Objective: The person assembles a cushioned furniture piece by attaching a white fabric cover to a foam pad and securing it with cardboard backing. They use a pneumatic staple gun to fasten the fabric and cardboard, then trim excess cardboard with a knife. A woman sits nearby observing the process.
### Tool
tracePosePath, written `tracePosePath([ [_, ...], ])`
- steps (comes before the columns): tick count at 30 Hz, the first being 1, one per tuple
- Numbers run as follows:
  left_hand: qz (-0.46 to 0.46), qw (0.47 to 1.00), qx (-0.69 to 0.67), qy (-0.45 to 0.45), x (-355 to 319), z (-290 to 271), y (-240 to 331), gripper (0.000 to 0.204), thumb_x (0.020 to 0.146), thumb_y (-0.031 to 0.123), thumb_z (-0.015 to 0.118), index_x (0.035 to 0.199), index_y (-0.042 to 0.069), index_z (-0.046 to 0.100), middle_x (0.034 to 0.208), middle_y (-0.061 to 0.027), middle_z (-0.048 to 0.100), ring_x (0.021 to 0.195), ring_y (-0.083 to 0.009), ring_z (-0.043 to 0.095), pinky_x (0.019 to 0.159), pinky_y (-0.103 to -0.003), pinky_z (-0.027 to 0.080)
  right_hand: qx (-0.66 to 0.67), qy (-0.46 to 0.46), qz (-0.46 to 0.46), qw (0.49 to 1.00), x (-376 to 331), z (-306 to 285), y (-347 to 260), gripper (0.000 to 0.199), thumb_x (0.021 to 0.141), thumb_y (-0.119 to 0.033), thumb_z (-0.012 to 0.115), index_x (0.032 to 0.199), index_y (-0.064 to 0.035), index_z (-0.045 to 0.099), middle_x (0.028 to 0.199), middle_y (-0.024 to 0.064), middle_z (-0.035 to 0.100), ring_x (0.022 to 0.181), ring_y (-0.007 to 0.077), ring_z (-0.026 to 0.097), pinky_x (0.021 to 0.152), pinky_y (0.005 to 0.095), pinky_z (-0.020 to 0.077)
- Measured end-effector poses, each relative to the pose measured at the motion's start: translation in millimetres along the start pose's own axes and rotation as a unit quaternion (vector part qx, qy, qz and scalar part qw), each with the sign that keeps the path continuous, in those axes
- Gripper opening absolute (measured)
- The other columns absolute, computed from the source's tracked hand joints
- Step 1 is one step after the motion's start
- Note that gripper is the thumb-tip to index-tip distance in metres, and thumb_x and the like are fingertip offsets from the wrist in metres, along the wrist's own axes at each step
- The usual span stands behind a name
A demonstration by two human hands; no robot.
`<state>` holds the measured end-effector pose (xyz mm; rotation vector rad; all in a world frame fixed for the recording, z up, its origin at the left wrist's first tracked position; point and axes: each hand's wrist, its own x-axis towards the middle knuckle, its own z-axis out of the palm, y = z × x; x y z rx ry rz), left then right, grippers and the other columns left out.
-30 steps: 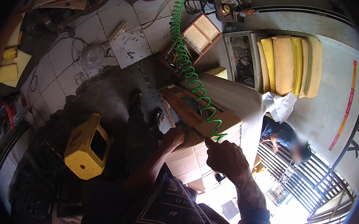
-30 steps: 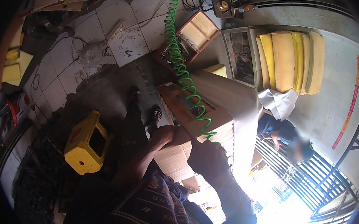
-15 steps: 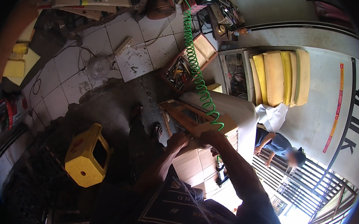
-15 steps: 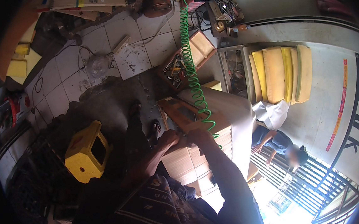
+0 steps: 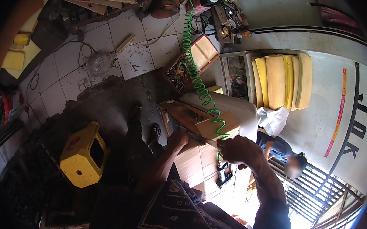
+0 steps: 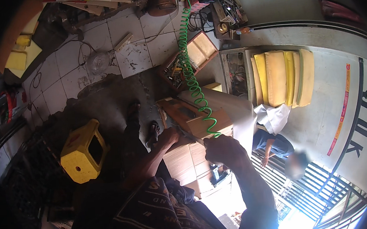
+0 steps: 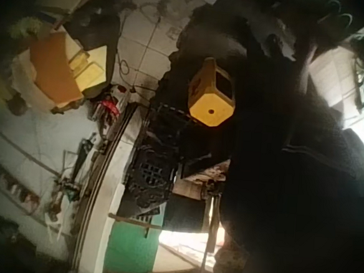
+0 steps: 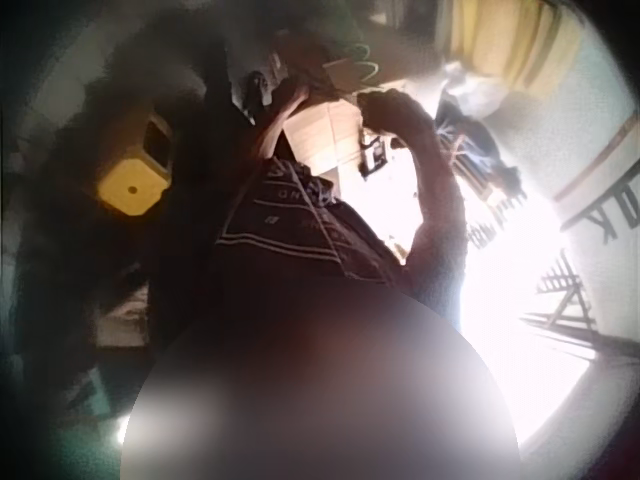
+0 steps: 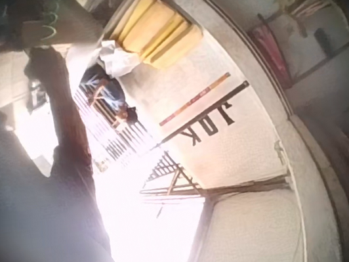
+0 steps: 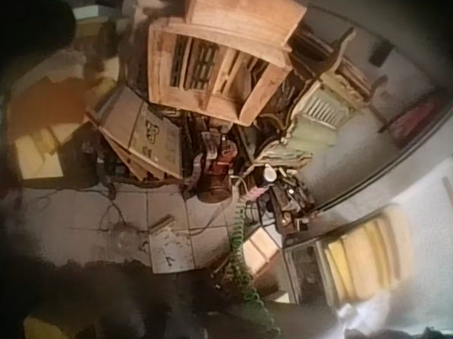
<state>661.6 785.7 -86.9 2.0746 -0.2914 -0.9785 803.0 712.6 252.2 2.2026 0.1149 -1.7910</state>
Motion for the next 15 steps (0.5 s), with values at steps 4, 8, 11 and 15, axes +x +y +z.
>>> tracePosePath([
  [4,-0.039,0.999,-0.021,0.008,4.8,7.0,-6.2,0.02,0.088,0.02,0.068,0.09,0.003,0.076,0.094,-0.0218,0.075,0.092,-0.0399,0.076,0.074,-0.051,0.062,0.055,0.136,-0.001,0.989,-20.4,50.0,11.8,0.021,0.095,-0.021,0.056,0.111,-0.0131,0.067,0.08,0.0148,0.073,0.08,0.0341,0.075,0.077,0.0481,0.0606],
  [8,-0.092,0.995,-0.023,0.031,0.1,-5.1,1.0,0.021,0.089,0.021,0.067,0.091,0.003,0.077,0.092,-0.0227,0.075,0.093,-0.0403,0.076,0.077,-0.053,0.061,0.005,0.16,-0.026,0.987,20.9,122.6,13.9,0.028,0.1,-0.02,0.049,0.12,-0.0103,0.066,0.08,0.0191,0.072,0.078,0.037,0.074,0.073,0.0502,0.0604],
  [11,-0.096,0.992,0.001,0.079,-4.6,-21.4,8.6,0.022,0.092,0.023,0.065,0.09,0.003,0.076,0.09,-0.0218,0.075,0.092,-0.0401,0.076,0.077,-0.054,0.061,0.043,0.131,-0.006,0.99,58.6,167.0,6.7,0.038,0.099,-0.019,0.048,0.132,-0.0098,0.063,0.084,0.0214,0.073,0.081,0.0396,0.075,0.073,0.0512,0.0606],
  [15,-0.075,0.991,0.017,0.112,-8.1,-38.1,17.4,0.022,0.092,0.02,0.064,0.091,0.001,0.076,0.089,-0.0246,0.075,0.089,-0.0406,0.076,0.075,-0.053,0.061,0.093,0.133,-0.005,0.987,56.5,183.3,10.9,0.047,0.099,-0.021,0.05,0.145,-0.0109,0.056,0.085,0.0233,0.073,0.082,0.0402,0.075,0.073,0.051,0.0609],
])
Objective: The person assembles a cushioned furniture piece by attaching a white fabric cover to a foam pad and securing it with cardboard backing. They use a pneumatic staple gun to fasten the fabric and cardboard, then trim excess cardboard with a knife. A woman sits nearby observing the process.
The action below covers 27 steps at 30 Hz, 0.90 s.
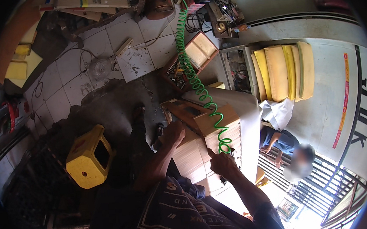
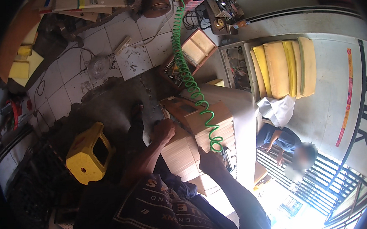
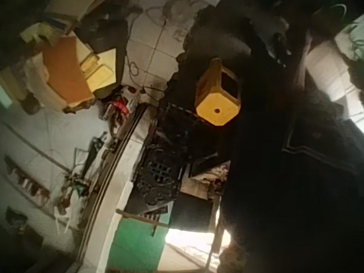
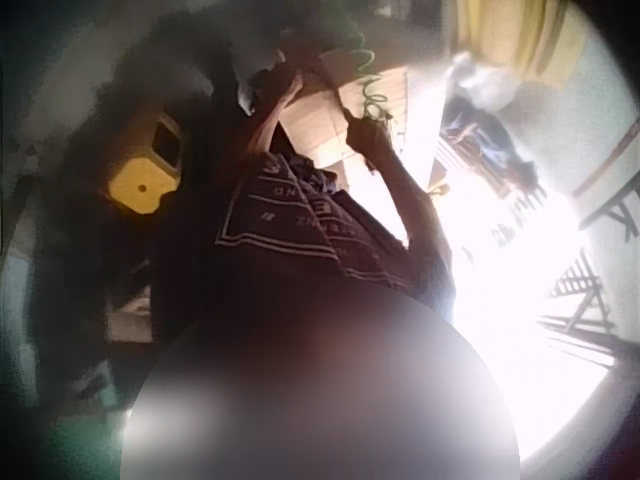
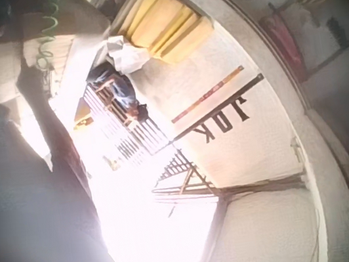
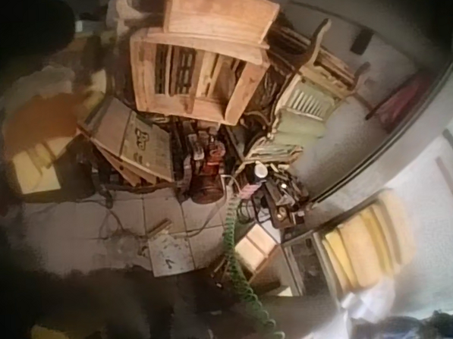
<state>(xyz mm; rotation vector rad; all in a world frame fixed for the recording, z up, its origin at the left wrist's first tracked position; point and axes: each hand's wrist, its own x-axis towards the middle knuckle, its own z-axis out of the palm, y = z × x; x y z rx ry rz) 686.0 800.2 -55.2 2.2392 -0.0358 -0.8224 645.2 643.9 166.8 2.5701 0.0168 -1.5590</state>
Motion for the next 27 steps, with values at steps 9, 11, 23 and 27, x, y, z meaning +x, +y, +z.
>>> tracePosePath([
  [9,-0.032,0.999,0.034,0.011,-9.6,2.7,-19.3,0.026,0.096,0.025,0.063,0.092,0.002,0.074,0.093,-0.0227,0.075,0.091,-0.0414,0.075,0.079,-0.053,0.06,0.032,-0.023,0.04,0.998,-121.0,-48.0,7.7,0.059,0.099,-0.018,0.049,0.158,-0.0166,0.043,0.077,0.0214,0.072,0.071,0.0393,0.074,0.065,0.0516,0.0602],
  [11,-0.033,0.998,0.035,0.033,-13.0,6.8,-22.3,0.023,0.095,0.023,0.064,0.091,0.003,0.074,0.091,-0.0216,0.075,0.09,-0.0403,0.075,0.078,-0.052,0.06,0.047,-0.008,0.04,0.998,-119.3,-23.1,15.1,0.057,0.099,-0.019,0.051,0.156,-0.0179,0.043,0.075,0.0227,0.071,0.069,0.0408,0.073,0.065,0.0528,0.0596],
  [23,-0.004,0.989,0.117,0.095,2.9,-0.4,-30.2,0.012,0.091,0.018,0.067,0.094,0.007,0.072,0.091,-0.0199,0.073,0.091,-0.0373,0.074,0.078,-0.05,0.06,0.044,-0.021,0.014,0.999,-63.1,80.5,40.6,0.056,0.098,-0.017,0.05,0.154,-0.0228,0.048,0.086,0.0211,0.073,0.077,0.0396,0.075,0.071,0.0516,0.0603],
  [27,0.021,0.981,0.14,0.13,-1.3,20.7,-53.5,0.01,0.091,0.018,0.067,0.092,0.009,0.072,0.088,-0.017,0.073,0.089,-0.0355,0.074,0.075,-0.049,0.06,0.088,0.04,0.012,0.995,-125.7,51.6,46.9,0.057,0.101,-0.023,0.054,0.157,-0.0245,0.044,0.075,0.0163,0.072,0.068,0.0362,0.073,0.067,0.0493,0.0593],
])
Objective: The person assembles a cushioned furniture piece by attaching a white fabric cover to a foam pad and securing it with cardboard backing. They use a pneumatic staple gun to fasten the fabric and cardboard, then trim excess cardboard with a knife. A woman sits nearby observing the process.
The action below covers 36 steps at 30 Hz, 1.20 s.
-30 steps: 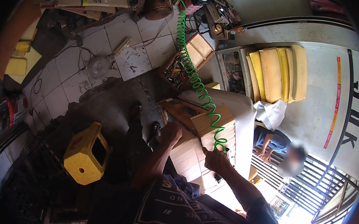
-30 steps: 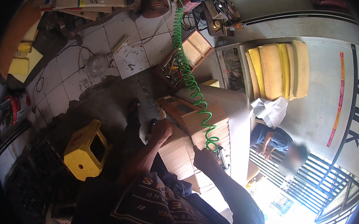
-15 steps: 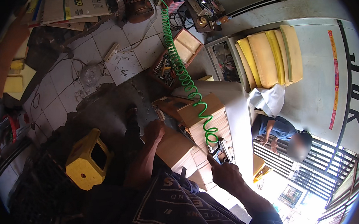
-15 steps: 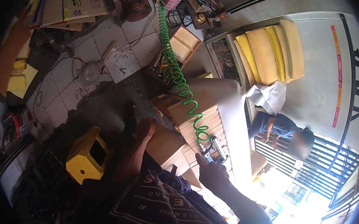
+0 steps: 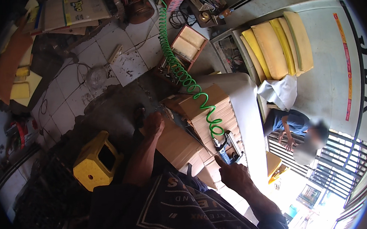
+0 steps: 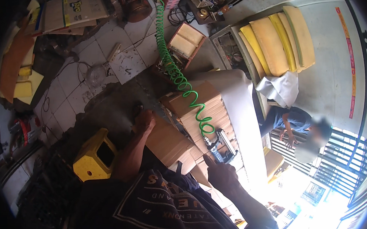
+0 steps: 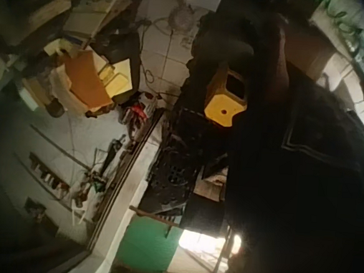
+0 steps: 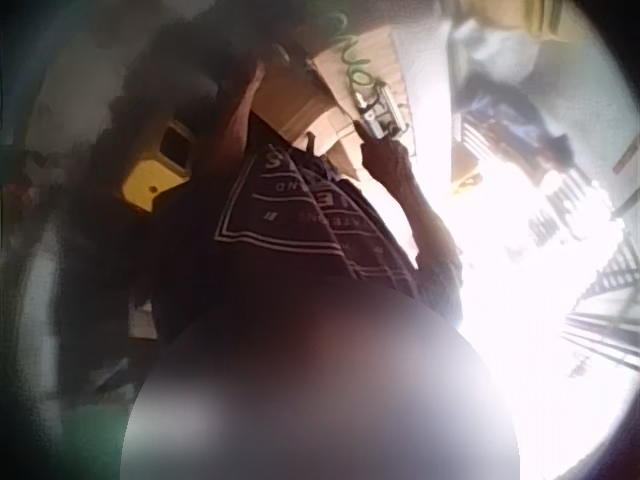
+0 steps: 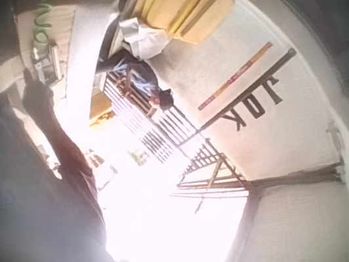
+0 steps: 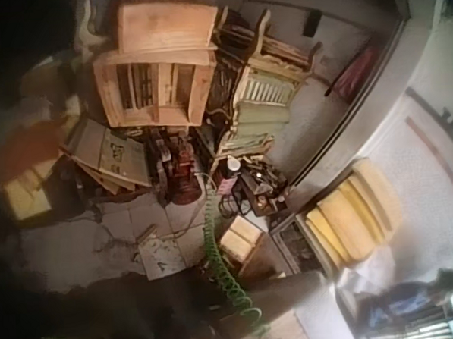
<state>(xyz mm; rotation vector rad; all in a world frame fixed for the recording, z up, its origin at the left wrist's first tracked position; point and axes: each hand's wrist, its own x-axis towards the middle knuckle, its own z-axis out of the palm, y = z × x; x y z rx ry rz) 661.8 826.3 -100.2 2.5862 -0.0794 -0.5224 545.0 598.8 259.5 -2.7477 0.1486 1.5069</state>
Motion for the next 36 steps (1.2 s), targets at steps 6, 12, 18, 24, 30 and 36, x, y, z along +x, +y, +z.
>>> tracePosePath([
  [6,0.014,0.999,0.019,0.033,5.5,6.5,-7.9,0.013,0.091,0.022,0.067,0.095,0.01,0.073,0.09,-0.0149,0.074,0.087,-0.0355,0.074,0.076,-0.049,0.059,0.016,-0.038,0.038,0.998,-21.9,26.4,20.2,0.061,0.099,-0.02,0.053,0.158,-0.0258,0.041,0.075,0.0201,0.071,0.069,0.0384,0.073,0.066,0.0517,0.0591],
  [12,-0.065,0.997,0.021,-0.026,8.3,-40.7,15.6,0.016,0.095,0.026,0.068,0.098,0.011,0.074,0.099,-0.0167,0.075,0.1,-0.0359,0.072,0.085,-0.051,0.057,0.043,-0.034,0.035,0.998,24.0,109.4,35.8,0.058,0.097,-0.013,0.051,0.154,-0.0233,0.046,0.086,0.0233,0.073,0.079,0.0429,0.074,0.071,0.0534,0.0606],
  [18,-0.086,0.995,0.033,-0.047,-12.6,-68.8,24.7,0.028,0.103,0.033,0.06,0.105,0.009,0.074,0.107,-0.0171,0.074,0.107,-0.0363,0.069,0.092,-0.052,0.054,0.065,0.022,0.012,0.998,18.2,138.6,56.0,0.06,0.097,-0.011,0.05,0.155,-0.0281,0.046,0.103,0.0257,0.074,0.092,0.0437,0.075,0.081,0.0535,0.0615],
  [24,-0.121,0.989,0.072,-0.048,-16.6,-55.9,7.5,0.041,0.107,0.041,0.051,0.11,0.008,0.075,0.11,-0.0204,0.074,0.111,-0.0388,0.069,0.096,-0.051,0.054,0.105,0.142,-0.027,0.984,-9.3,149.3,69.6,0.052,0.098,-0.022,0.06,0.15,-0.0279,0.052,0.07,0.0209,0.069,0.062,0.0404,0.07,0.056,0.052,0.057],
  [30,-0.143,0.985,0.09,-0.048,-22.5,-51.3,-6.2,0.044,0.106,0.044,0.052,0.113,0.006,0.074,0.112,-0.0221,0.074,0.109,-0.0423,0.07,0.093,-0.053,0.055,0.131,0.146,-0.036,0.98,-65.3,130.4,71.5,0.054,0.097,-0.012,0.054,0.15,-0.0214,0.049,0.067,0.0201,0.069,0.063,0.0404,0.072,0.054,0.0523,0.0575],
  [36,-0.108,0.985,0.131,-0.037,-9.1,-48.8,1.0,0.042,0.104,0.043,0.057,0.113,0.006,0.074,0.11,-0.0216,0.074,0.105,-0.042,0.072,0.091,-0.051,0.057,0.121,0.087,0.015,0.989,-97.7,122.7,76.3,0.061,0.096,-0.011,0.055,0.155,-0.0233,0.043,0.071,0.0216,0.07,0.066,0.0379,0.074,0.052,0.0496,0.0582],
])
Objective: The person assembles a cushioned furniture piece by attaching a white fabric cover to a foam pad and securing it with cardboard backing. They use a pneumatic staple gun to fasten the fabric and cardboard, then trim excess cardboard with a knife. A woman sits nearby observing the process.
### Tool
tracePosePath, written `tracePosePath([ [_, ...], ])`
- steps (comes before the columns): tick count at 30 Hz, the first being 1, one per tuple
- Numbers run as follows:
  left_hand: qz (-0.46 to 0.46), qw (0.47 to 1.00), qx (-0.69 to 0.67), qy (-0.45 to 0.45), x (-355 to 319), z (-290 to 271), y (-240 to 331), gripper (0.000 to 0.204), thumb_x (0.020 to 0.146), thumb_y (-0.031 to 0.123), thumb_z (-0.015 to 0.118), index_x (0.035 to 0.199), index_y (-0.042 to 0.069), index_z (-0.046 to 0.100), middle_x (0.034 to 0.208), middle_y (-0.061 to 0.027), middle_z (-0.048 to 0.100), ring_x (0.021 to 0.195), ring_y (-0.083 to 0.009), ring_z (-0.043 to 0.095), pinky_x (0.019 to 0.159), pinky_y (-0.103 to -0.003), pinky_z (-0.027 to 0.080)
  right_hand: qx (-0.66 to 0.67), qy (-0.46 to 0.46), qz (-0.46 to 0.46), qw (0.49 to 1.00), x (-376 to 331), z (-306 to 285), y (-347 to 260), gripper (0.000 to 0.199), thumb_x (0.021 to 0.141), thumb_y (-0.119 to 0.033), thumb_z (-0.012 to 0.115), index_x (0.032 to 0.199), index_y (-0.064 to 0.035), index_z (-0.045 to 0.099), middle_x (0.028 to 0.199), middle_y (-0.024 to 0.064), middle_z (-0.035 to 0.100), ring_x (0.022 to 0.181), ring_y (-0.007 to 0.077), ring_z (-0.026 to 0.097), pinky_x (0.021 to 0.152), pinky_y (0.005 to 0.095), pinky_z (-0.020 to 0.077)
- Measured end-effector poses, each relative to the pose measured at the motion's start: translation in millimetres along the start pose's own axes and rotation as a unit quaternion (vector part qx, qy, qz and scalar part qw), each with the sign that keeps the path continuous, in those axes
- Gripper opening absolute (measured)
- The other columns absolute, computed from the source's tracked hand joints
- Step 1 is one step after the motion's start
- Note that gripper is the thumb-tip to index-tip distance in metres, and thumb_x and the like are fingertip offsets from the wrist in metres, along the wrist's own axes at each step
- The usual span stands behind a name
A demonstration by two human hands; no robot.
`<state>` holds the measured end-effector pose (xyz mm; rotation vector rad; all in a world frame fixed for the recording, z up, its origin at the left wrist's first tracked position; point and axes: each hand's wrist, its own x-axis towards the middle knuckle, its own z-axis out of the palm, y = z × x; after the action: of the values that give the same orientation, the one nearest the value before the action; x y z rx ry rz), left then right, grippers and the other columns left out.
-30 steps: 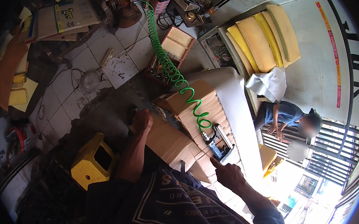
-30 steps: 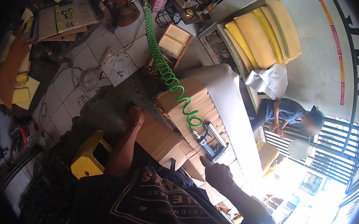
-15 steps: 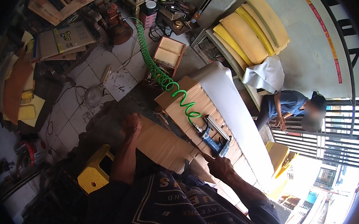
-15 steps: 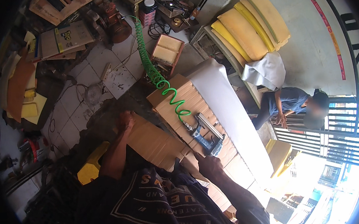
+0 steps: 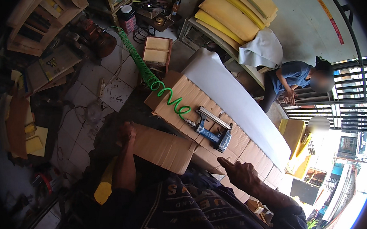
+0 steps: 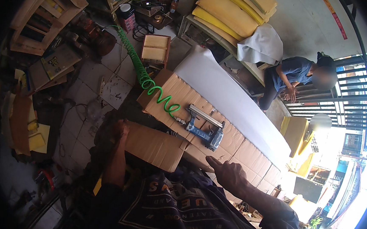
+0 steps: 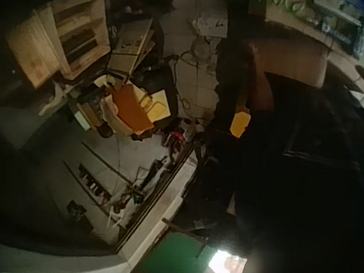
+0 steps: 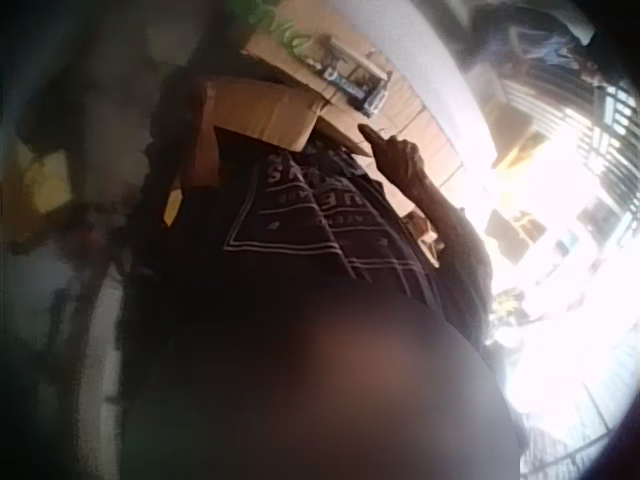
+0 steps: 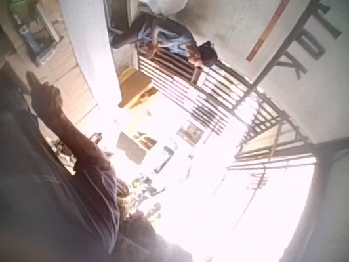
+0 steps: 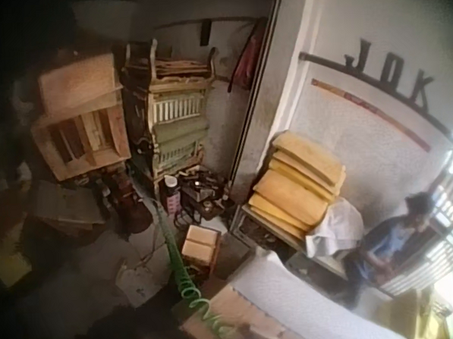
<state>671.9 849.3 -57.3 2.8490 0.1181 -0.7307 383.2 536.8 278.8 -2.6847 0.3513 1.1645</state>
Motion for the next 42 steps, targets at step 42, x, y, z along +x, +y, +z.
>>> tracePosePath([
  [42,0.16,0.843,-0.443,-0.258,-273.2,216.8,63.0,0.057,0.105,0.056,0.055,0.136,0.008,0.063,0.121,-0.01,0.07,0.122,-0.0251,0.062,0.104,-0.038,0.05,0.162,0.263,-0.112,0.944,52.1,194.5,103.4,0.056,0.101,-0.02,0.06,0.152,-0.0384,0.052,0.087,0.0228,0.071,0.073,0.0393,0.074,0.059,0.0478,0.0591],
])
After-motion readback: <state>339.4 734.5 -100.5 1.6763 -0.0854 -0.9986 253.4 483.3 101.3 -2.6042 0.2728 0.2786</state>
